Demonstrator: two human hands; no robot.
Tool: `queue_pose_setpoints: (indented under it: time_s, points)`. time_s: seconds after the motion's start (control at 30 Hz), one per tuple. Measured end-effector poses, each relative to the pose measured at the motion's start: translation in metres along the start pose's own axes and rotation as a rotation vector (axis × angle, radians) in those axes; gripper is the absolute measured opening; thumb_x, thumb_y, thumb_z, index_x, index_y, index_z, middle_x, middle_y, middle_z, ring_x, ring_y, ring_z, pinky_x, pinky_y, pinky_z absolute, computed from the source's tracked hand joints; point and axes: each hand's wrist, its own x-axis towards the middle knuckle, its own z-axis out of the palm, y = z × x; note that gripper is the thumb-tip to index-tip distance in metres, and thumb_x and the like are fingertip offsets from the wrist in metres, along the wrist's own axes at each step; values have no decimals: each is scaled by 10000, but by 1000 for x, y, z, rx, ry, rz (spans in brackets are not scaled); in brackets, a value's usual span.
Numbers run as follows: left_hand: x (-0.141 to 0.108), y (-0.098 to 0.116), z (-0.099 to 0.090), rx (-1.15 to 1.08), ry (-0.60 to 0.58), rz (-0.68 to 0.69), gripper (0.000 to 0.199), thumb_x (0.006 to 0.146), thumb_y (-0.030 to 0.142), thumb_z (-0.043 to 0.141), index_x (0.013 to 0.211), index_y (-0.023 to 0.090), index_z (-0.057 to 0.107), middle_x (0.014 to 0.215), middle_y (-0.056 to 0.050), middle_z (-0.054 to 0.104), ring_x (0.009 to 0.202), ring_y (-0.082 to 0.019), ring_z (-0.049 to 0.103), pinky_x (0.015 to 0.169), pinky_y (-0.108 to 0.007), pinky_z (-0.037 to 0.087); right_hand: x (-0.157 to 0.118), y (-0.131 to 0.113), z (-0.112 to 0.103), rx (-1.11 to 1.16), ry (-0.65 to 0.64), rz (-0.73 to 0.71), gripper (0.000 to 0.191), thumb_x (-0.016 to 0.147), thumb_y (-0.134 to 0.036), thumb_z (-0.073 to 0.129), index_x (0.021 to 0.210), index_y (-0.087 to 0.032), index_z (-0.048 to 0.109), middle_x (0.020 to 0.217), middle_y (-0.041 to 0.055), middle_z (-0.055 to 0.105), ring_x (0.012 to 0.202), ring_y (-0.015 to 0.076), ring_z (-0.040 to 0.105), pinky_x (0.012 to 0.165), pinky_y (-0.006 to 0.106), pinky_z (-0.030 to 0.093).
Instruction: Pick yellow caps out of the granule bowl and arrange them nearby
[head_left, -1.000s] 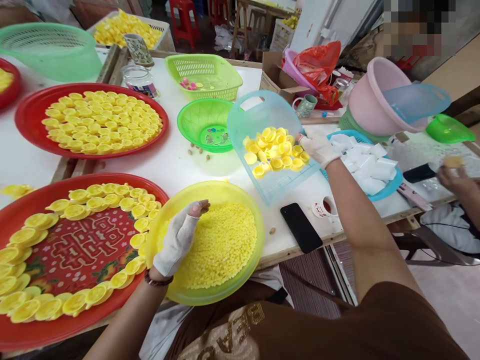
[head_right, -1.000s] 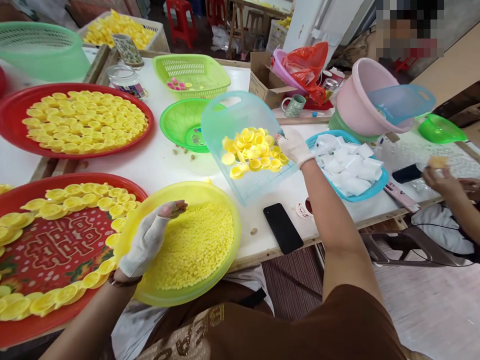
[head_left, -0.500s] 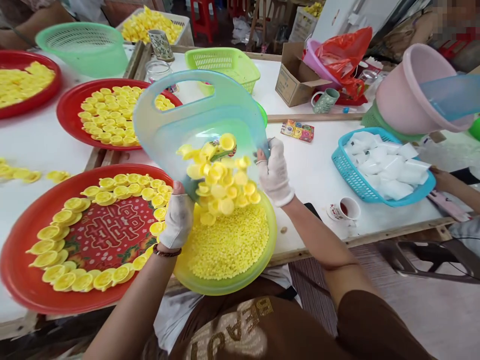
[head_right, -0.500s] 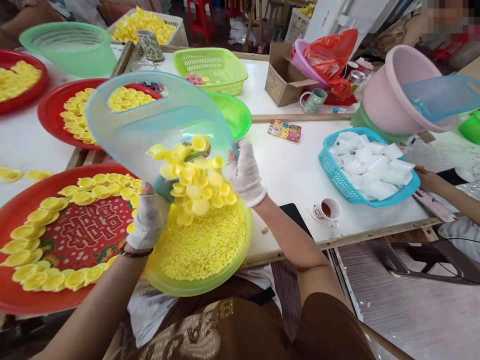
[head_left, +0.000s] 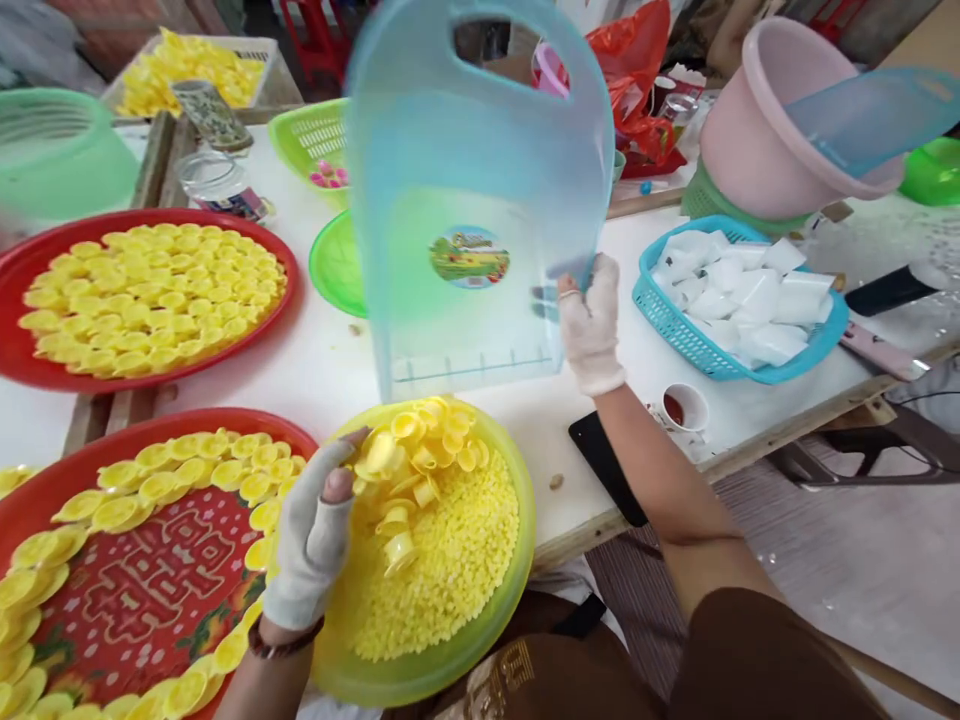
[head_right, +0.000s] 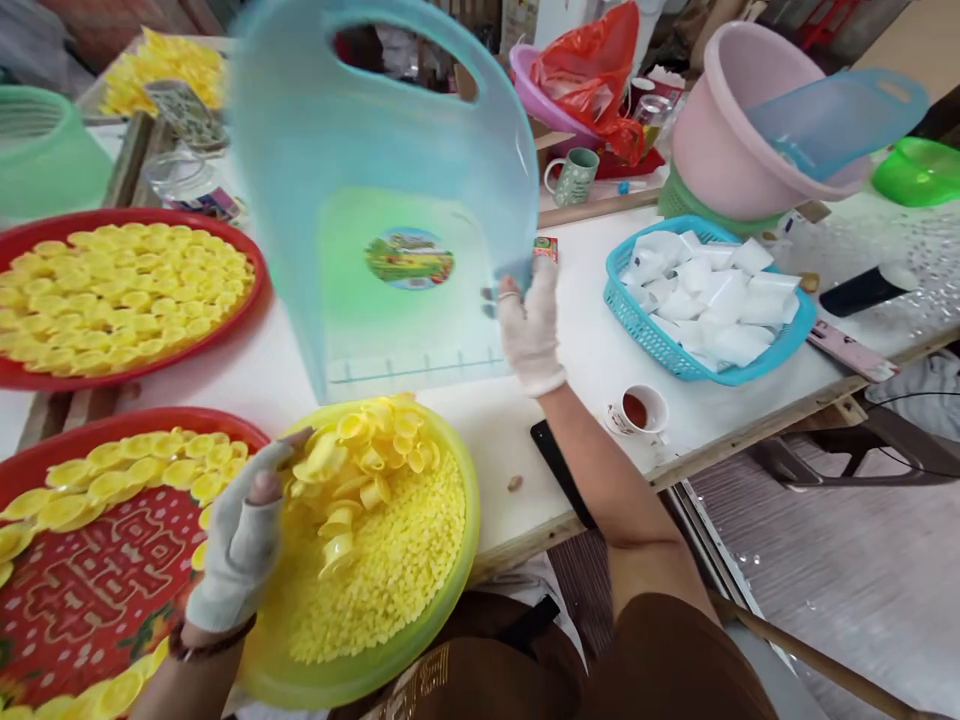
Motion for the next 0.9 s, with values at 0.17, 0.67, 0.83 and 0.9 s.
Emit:
queue_pose_setpoints:
  time_s: [0.17,0.67,0.83,0.9]
  points:
    - [2,-4,2,-9,49,-17,363,1011,433,406,1173,229,659,1248,-68,658,1234,-278,577,1114,-456,428,18,83,-61,-152,-41,172,210,901,-358,444,1082,-250,449,1065,93,581,1022,260,586,940,467,511]
    - [10,0,7,15,117,22,369,1021,402,394,1162,191,662,1175,-78,683,1151,-246,624,1033,-420,488,-16,-11,47,-237,-877,-289,286,990,-375,454,1156,-206,614,1025,95,715,945,245,659,822,352,490]
    - [7,11,4,73,310,112,340,1004,391,416,1034,163,667,1192,-96,669,1171,-244,623,1066,-431,483,-39,-30,125,-420,-1176,-231,229,931,-208,504,1057,-121,674,1002,198,730,940,305,674,799,375,467]
    - [6,15,1,117,361,108,296,991,382,459,1019,167,661,1196,-93,659,1167,-234,623,1062,-427,484,-39,-21,134,-415,-1198,-238,199,866,-123,534,985,-109,694,1008,210,727,977,315,665,840,373,460]
